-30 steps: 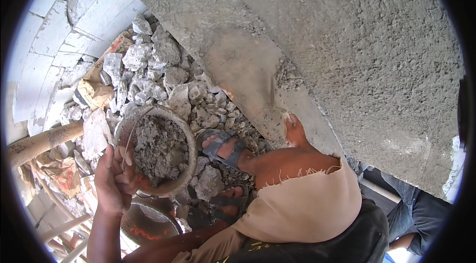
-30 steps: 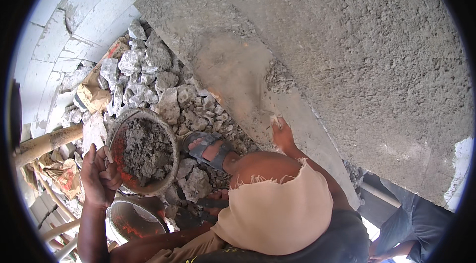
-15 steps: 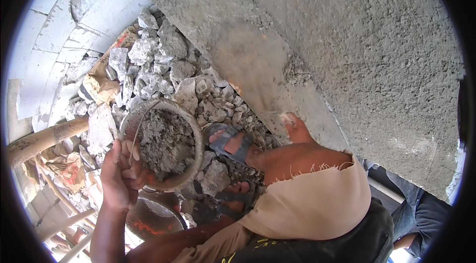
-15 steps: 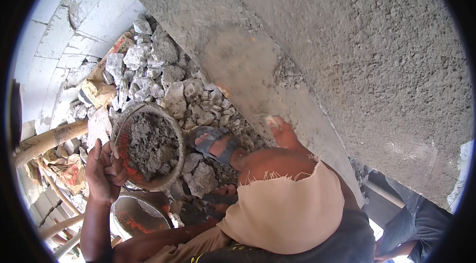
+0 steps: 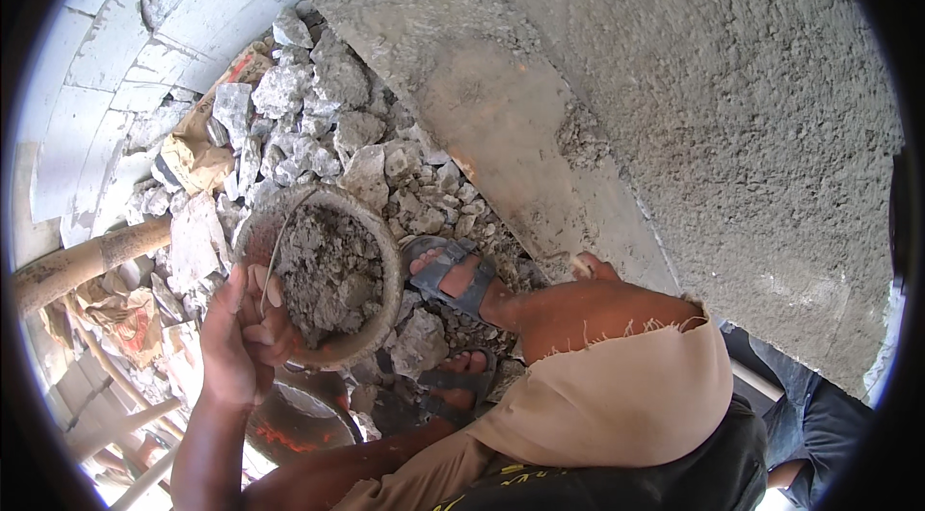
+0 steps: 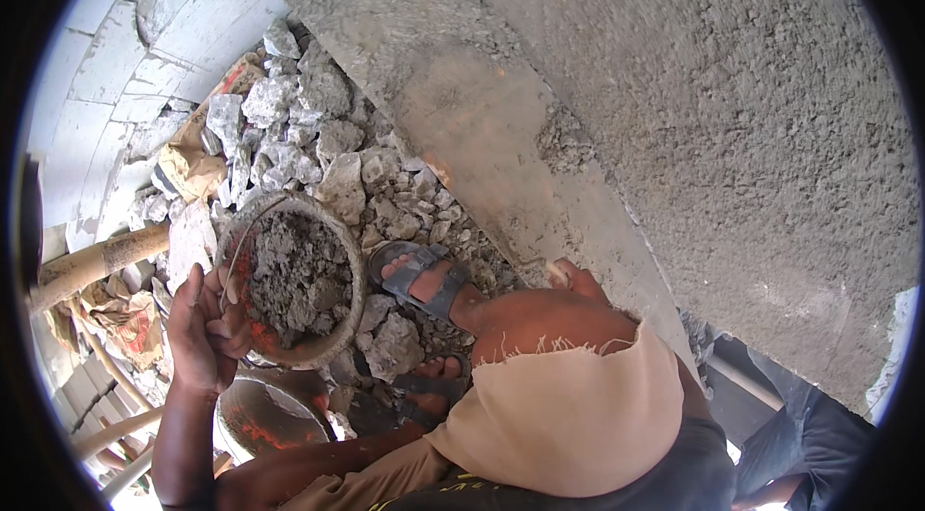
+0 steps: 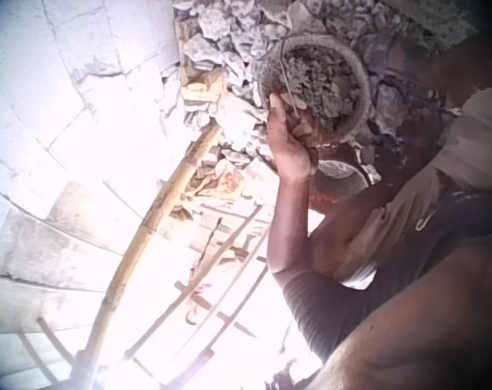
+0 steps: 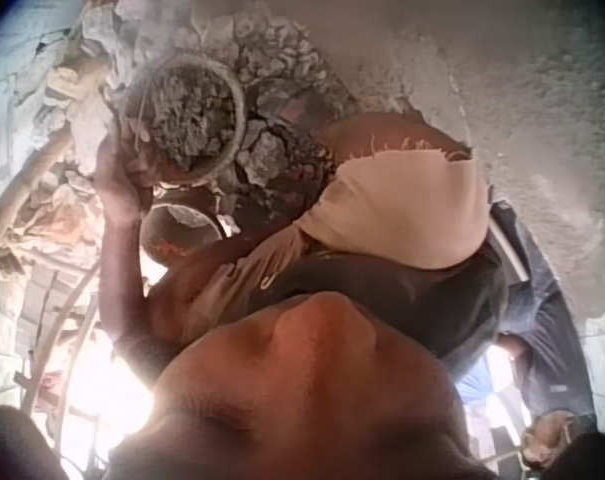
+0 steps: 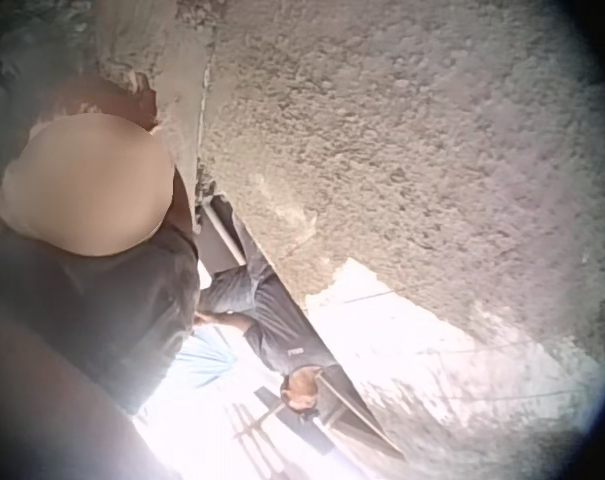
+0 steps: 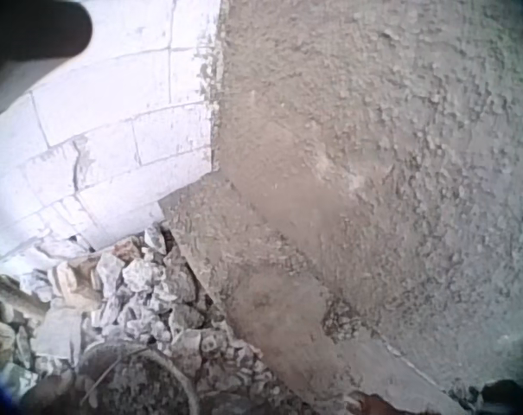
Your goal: The person applies cement mixture to a brick wall using a trowel, taking additional mixture from a bucket on the ground.
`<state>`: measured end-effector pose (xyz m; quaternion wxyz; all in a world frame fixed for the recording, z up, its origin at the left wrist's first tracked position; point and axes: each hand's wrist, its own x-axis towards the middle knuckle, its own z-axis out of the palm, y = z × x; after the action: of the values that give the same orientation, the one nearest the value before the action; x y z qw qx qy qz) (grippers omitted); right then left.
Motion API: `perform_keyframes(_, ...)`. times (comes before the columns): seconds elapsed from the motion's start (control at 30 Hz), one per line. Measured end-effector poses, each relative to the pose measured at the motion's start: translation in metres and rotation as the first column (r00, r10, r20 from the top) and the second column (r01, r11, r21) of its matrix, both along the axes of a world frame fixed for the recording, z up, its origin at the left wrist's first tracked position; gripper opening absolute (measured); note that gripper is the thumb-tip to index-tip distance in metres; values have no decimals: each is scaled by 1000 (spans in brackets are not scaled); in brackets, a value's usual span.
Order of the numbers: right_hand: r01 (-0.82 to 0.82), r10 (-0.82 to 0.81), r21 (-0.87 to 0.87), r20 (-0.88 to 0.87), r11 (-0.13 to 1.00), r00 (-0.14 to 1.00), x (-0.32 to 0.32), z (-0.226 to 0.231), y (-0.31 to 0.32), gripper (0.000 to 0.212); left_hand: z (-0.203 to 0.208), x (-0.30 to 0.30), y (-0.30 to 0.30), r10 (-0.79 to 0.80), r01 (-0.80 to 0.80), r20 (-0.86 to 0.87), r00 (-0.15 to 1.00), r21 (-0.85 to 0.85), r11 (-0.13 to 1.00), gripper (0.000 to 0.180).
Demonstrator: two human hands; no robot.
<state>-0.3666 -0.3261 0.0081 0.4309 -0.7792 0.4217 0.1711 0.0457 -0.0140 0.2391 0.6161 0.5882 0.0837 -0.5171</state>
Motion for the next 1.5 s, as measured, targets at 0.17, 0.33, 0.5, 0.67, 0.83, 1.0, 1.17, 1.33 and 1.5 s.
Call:
perform_keyframes(0.17,138,-153,-183,-75,973,985,-32,-34,-44,28,-1,0,0,0,-1,31,1000,19,1000,44)
perform_keyframes(0.33,-26,-3,-399,-73,916,997,11,11,-71,29,-1,0,3,36,-36,17,999,5,999,45)
perform_keyframes(0.5,-282,235,-338,-173,898,956,23,4,-38,40,1,2,2,39,-39,-5,999,-13,999,43)
perform_keyframes(0.67,-223,-14,-564,-385,795,923,52,-33,-73,47,3,2,1,36,-36,6,999,15,999,43)
perform_keyframes(0.83,-199,-107,-598,-436,776,893,68,-48,-138,48,0,0,4,58,-58,23,998,29,998,43)
perform_keyframes(1.0,-175,-165,-660,-420,731,893,64,-58,-120,45,-1,0,9,61,-63,35,998,34,997,43)
perform_keyframes(1.17,-154,-131,-706,-332,691,934,56,-53,-117,43,-3,-1,10,38,-39,55,998,19,999,43)
perform_keyframes(1.33,-135,-49,-728,-226,672,973,62,-28,-114,43,-4,-3,9,41,-43,64,997,32,999,42)
perform_keyframes(1.5,-58,129,-760,34,647,991,105,28,-95,39,-1,-1,10,50,-56,79,996,74,996,43)
